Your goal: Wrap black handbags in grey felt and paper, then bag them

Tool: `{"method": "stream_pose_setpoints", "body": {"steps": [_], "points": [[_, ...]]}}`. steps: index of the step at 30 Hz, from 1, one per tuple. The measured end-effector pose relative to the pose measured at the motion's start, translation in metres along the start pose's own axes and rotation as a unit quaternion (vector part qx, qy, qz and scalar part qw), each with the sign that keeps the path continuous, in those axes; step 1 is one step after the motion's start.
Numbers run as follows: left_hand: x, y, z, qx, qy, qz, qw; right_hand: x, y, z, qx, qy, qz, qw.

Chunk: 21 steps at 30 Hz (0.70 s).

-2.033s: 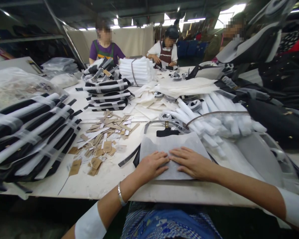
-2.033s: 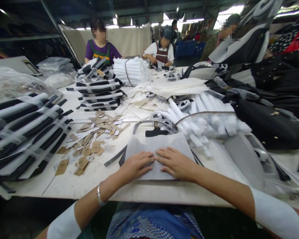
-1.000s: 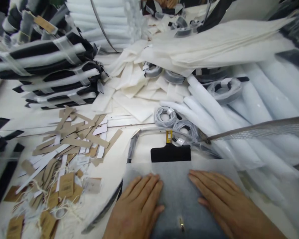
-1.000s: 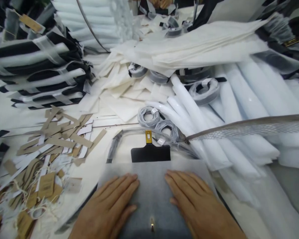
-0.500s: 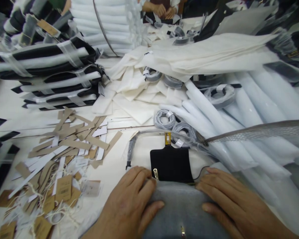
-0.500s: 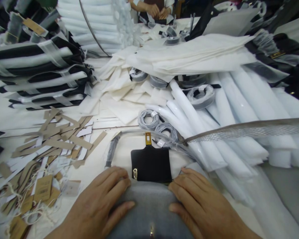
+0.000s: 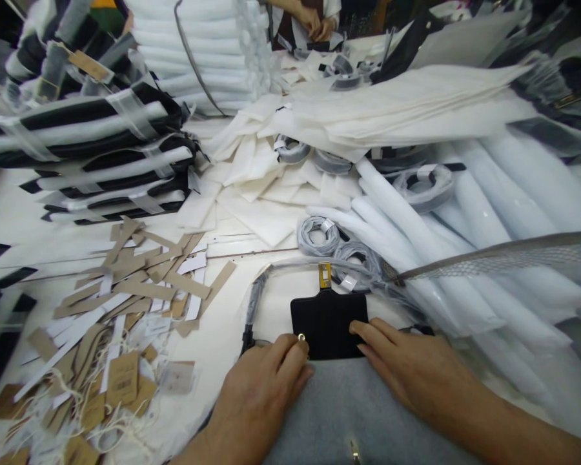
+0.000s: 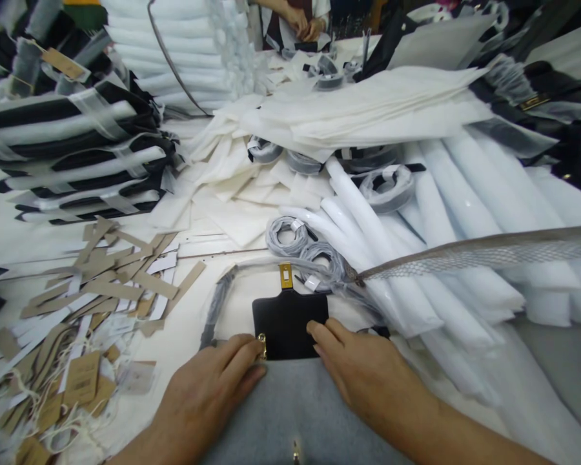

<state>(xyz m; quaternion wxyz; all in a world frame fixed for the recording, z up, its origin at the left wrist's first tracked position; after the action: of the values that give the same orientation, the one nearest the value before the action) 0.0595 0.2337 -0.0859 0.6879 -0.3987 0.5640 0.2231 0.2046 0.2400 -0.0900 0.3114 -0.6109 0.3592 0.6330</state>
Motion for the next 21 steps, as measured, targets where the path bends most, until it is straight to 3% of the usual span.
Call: {"method": "stream_pose_setpoints", "body": {"steps": [7,11,13,17,21], "points": [[-0.032,-0.051,-0.012,0.136,-0.173,-0.012,0.975,0.006,0.003,0.000,0.010,0.028,-0.014,0.999],[-0.020,-0.055,-0.021,0.159,-0.142,-0.051,0.976,0.004,0.000,0.000,0.013,0.019,0.051,0.998],[-0.011,-0.053,-0.026,0.161,-0.124,-0.040,0.978,-0.008,-0.006,0.005,0.020,-0.024,0.106,0.994],[-0.004,-0.051,-0.035,0.160,-0.141,-0.013,0.977,-0.032,-0.029,0.029,0.070,-0.099,0.196,0.973],[-0.003,-0.052,-0.036,0.162,-0.153,-0.015,0.975,-0.018,-0.046,0.064,0.138,-0.043,0.294,0.945]]}}
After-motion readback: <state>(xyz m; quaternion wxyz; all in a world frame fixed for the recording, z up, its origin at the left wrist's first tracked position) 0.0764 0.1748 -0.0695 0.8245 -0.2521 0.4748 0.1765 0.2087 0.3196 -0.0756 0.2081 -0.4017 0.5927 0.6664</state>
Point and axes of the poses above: each hand's wrist, its own z-axis towards the middle knuckle, its own x-axis out of the palm, y = z × x, the point moved 10 cm from there along z, towards the middle knuckle, and after that the axes turned 4 degrees about -z, right-handed, at the moved point
